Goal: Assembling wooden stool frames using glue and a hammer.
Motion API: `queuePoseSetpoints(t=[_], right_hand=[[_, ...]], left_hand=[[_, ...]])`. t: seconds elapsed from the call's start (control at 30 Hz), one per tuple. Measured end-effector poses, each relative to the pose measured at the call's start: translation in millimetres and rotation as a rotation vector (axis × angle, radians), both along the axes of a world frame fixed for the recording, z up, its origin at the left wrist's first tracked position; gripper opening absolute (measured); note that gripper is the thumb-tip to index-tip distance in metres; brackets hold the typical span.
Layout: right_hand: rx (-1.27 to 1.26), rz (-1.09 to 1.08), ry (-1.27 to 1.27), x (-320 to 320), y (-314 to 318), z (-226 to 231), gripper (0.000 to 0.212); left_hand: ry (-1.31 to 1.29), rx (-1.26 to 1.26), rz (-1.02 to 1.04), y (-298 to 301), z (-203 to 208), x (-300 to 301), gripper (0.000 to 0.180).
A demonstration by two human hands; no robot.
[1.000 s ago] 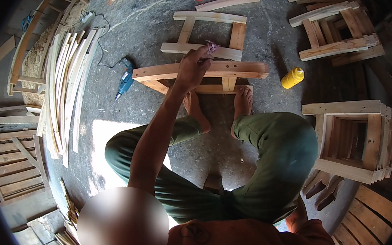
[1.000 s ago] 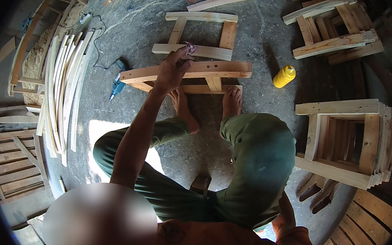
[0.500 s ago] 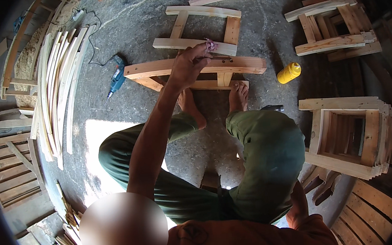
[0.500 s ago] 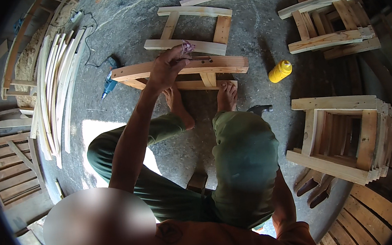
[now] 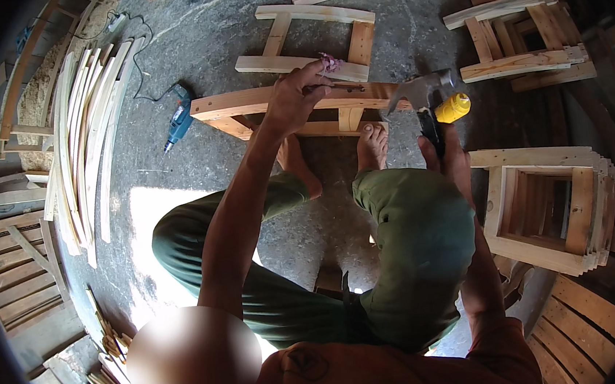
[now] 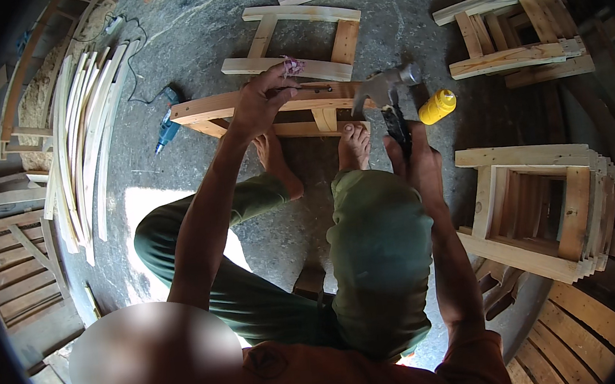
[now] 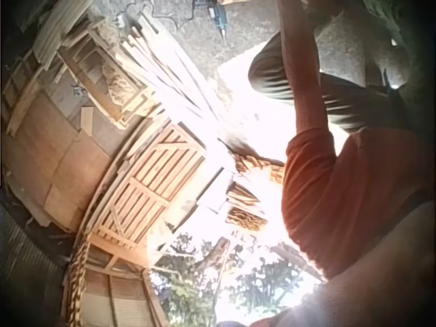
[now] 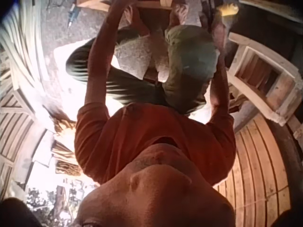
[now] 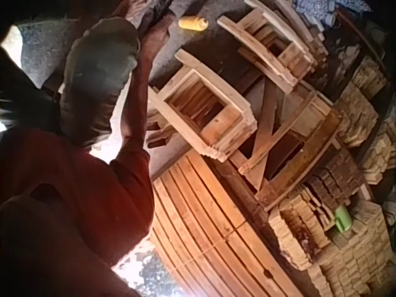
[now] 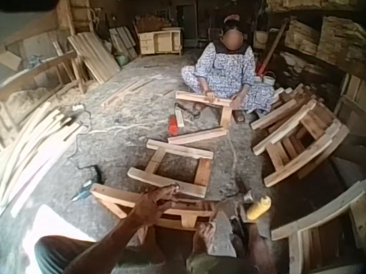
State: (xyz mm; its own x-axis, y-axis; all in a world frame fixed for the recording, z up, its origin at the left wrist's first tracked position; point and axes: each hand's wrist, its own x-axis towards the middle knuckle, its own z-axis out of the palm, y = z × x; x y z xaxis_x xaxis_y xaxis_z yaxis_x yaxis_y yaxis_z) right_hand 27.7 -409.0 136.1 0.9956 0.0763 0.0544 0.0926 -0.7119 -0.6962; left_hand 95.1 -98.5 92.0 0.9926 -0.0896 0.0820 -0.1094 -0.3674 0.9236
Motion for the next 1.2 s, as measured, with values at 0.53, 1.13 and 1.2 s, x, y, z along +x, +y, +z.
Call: queuePoseSetpoints(t=[0.53, 1.13, 1.2], right_hand=[[-0.039, 0.213, -0.208, 40, 40, 38, 0.033], [0.148, 0.130, -0.534, 34, 53, 127, 0.029], [0.324, 0.113, -0.685, 39, 56, 127, 0.035]], left_hand=[[-0.095, 0.000, -0.025, 2, 2, -2, 0.050], [-0.133, 0.053, -0.010, 3, 0, -3, 0.051], [-0.157, 0.021, -0.005, 2, 0, -2, 0.050]])
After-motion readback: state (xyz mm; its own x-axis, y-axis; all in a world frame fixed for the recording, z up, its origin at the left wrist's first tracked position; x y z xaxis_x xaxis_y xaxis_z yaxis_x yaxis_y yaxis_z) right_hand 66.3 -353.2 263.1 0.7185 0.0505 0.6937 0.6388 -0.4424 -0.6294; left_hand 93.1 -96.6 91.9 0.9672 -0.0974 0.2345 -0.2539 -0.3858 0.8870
